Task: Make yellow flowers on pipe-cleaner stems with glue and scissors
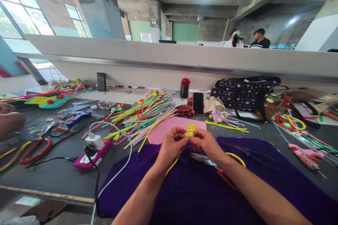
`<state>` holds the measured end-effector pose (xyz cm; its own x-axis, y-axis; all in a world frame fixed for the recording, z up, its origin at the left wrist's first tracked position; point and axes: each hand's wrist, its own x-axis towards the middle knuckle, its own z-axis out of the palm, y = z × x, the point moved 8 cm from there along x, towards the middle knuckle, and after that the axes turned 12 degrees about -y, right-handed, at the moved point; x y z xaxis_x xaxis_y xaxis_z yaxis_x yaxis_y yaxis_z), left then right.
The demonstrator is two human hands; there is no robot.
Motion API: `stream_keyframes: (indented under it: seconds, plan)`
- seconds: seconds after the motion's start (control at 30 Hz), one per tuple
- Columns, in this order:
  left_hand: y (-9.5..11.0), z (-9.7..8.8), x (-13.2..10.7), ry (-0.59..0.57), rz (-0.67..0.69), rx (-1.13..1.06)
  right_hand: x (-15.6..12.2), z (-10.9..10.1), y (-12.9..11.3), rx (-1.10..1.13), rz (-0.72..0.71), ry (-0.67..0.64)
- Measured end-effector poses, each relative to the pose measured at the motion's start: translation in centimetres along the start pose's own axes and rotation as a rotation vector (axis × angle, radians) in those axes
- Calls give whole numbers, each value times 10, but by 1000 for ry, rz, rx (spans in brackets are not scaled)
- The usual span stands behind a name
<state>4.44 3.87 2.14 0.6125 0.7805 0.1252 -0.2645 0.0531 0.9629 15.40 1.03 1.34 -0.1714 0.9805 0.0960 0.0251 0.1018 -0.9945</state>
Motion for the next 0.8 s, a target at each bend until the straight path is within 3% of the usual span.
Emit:
stream_keyframes:
  seconds: [0.27,0.43,0.6,0.8]
  plan:
    - [-7,-6,3,-58,-13,-189,-1,15,-9,20,-36,-107]
    - [-14,-7,4,-104,-138,-370,-3,7,-9,-57,1,-22]
    - [-14,-5,3,-117,-150,-416,-3,3,-8,-53,7,8]
    - [-11,-14,3,1,-52,-401,-2,22,1,-32,25,-62]
